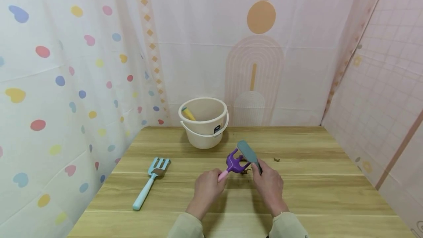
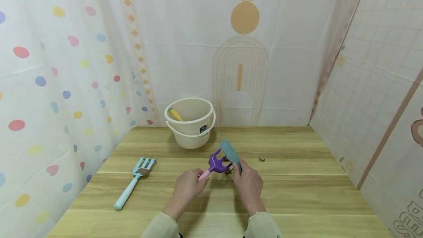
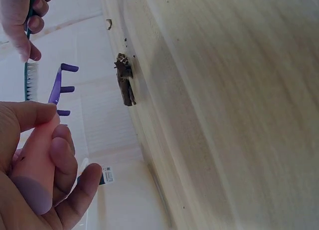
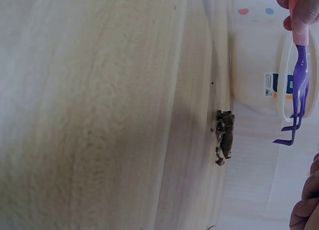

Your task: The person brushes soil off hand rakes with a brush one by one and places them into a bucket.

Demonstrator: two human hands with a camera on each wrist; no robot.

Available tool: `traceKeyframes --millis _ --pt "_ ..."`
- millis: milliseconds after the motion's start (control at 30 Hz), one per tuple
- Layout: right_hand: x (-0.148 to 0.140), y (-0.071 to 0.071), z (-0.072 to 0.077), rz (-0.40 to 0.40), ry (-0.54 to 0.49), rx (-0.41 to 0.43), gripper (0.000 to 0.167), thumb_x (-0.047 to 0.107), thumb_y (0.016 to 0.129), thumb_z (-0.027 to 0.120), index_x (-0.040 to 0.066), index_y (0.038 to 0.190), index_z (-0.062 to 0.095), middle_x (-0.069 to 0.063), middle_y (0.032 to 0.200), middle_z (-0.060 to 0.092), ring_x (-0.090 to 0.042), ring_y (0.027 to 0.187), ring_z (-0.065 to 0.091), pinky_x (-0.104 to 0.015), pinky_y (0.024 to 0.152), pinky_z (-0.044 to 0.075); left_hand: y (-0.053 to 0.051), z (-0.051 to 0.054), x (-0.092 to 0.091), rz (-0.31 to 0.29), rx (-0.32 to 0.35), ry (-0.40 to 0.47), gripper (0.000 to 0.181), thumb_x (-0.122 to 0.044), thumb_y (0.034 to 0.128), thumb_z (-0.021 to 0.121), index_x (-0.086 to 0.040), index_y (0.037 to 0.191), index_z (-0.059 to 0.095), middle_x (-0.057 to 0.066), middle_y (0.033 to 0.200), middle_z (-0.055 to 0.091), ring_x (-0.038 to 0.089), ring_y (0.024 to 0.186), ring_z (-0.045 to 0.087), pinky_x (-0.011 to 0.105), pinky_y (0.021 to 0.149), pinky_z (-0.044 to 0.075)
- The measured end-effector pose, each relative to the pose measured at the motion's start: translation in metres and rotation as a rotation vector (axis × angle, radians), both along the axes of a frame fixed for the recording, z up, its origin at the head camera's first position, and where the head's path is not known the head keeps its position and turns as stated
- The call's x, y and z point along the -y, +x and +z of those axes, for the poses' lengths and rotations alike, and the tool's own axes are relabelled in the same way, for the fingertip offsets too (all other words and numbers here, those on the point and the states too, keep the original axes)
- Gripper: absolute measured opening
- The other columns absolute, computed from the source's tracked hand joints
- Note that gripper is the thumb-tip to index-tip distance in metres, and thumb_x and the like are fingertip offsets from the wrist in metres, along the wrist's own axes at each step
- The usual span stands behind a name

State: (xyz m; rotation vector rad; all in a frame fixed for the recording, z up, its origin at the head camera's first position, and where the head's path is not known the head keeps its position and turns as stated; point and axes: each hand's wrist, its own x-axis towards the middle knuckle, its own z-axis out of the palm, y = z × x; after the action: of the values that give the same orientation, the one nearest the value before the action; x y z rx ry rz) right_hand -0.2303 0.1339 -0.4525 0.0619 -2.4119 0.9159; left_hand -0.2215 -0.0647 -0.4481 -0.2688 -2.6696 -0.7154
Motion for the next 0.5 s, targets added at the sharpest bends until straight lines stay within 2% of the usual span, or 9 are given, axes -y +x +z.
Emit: traceKeyframes --millis 167,300,400,500 --pt "-0.0001 -0.0001 -0.0007 -0.004 0.004 -0.002 0.029 0.028 0.097 0.064 0.01 0.118 0.071 -0.013 0.09 0.074 -0.036 0.071 0.069 -0.046 0.052 0.046 -0.0006 -0.0011 -0.0006 0.024 0.016 0.031 0.024 -0.033 0.0892 0.07 -0.013 0.075 0.069 -0.005 0.057 0.053 0.013 0.049 0.048 0.03 0.047 0.038" --pt "0.0002 0.0 -0.0007 0.002 -0.004 -0.003 0.028 0.028 0.097 0.064 0.01 0.118 0.071 -0.012 0.087 0.074 -0.033 0.067 0.068 -0.043 0.05 0.045 -0.001 -0.0004 -0.0021 0.055 -0.03 0.036 0.038 -0.035 0.0947 0.061 -0.019 0.061 0.056 -0.007 0.052 0.043 0.013 0.046 0.041 0.03 0.044 0.032" --pt "0.0002 0.0003 -0.0015 0.003 -0.01 0.001 0.027 0.028 0.097 0.064 0.011 0.116 0.072 -0.01 0.082 0.073 -0.03 0.063 0.066 -0.04 0.048 0.043 -0.001 -0.0001 -0.0034 0.072 -0.06 0.027 0.039 -0.032 0.0949 0.06 -0.019 0.059 0.052 -0.006 0.052 0.042 0.014 0.046 0.04 0.031 0.043 0.031" --pt "0.0001 0.0009 -0.0028 0.0 -0.015 0.013 0.026 0.029 0.097 0.064 0.013 0.116 0.072 -0.008 0.081 0.072 -0.031 0.064 0.066 -0.04 0.049 0.042 -0.0005 -0.0002 -0.0038 0.082 -0.055 0.029 0.035 -0.031 0.094 0.062 -0.019 0.062 0.058 -0.006 0.053 0.045 0.014 0.047 0.044 0.031 0.044 0.032"
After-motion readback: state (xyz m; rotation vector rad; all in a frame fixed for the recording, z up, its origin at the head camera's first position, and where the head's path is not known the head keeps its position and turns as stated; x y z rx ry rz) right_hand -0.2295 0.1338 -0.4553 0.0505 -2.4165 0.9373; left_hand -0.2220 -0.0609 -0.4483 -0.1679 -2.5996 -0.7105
